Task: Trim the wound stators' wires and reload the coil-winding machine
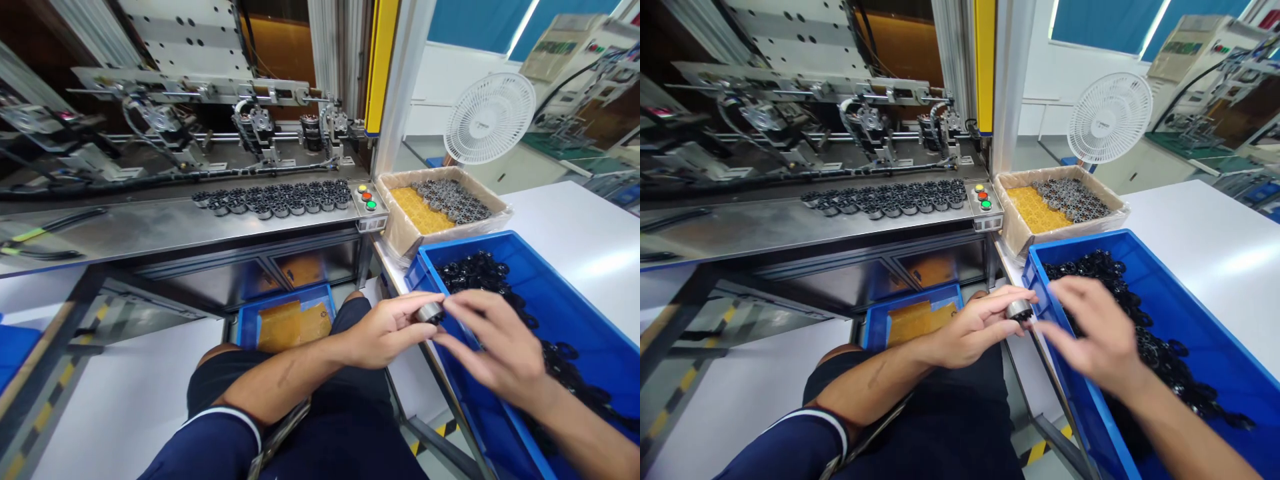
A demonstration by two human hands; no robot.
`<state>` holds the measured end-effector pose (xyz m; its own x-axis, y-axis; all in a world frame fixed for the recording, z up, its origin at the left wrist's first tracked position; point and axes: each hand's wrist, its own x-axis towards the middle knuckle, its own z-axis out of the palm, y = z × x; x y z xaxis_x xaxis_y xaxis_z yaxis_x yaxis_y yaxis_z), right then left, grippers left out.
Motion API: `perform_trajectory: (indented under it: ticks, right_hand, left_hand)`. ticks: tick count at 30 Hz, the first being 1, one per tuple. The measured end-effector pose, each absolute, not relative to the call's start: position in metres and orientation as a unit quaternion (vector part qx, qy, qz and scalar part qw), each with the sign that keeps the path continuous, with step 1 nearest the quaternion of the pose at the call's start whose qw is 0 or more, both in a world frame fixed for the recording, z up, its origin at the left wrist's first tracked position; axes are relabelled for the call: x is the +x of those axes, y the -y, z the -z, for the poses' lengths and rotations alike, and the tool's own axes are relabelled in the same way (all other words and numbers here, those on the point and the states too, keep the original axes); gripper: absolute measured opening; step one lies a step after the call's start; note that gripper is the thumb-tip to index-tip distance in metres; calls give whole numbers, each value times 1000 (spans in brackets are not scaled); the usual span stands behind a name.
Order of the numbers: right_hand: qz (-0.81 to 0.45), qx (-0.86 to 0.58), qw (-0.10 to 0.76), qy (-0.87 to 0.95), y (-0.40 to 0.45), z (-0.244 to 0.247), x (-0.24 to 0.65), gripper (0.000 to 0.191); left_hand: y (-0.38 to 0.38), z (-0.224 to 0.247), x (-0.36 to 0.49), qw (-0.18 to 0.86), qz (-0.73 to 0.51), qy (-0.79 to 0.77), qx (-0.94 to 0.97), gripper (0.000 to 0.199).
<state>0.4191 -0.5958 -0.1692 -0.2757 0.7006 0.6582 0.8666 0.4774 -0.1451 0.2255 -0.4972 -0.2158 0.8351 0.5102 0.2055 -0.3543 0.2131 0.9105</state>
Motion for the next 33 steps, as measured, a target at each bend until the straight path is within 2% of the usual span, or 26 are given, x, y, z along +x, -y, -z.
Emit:
perform_trajectory:
  ticks: [3,4,5,8,11,13,16,19,22,28,31,33]
  right_hand:
    - [129,-648,375,650,585,171,484,45]
    - [149,-709,363,586,582,175,510,41]
    - [141,-762,302,554,580,181,535,40]
    - [82,-807,200,550,576,210,586,30]
    - [28,-808,128,574,569,245,590,14]
    - [7,-807,93,583,564,265,577,14]
    - [-4,-813,52,579,560,284,557,24]
    - [1,-822,29,569,560,295,546,22]
    - [6,-818,31,574,559,296,542,19]
    - [54,-808,104,578,553,258,540,18]
    - [92,-794,172,575,559,226,518,25]
    - [111,-761,239,593,567,205,490,22]
  left_hand:
    - [488,219,222,735,-299,-94,601,42]
    - [484,221,222,736,-298,-108,597,41]
    - [480,222,222,742,-297,-119,590,40]
    - [472,223,224,738,-293,-141,592,39]
    - [473,218,226,659,-314,-158,665,35]
    - [478,214,226,608,-310,-173,710,31]
    - [483,213,227,674,-255,-194,666,33]
    - [483,216,228,774,-232,-176,562,41]
    - [480,218,227,770,-258,-156,562,42]
    - [480,215,217,547,-345,-145,749,50]
    - [481,210,212,550,-346,-143,746,60]
    - [481,206,211,557,-345,-140,742,56]
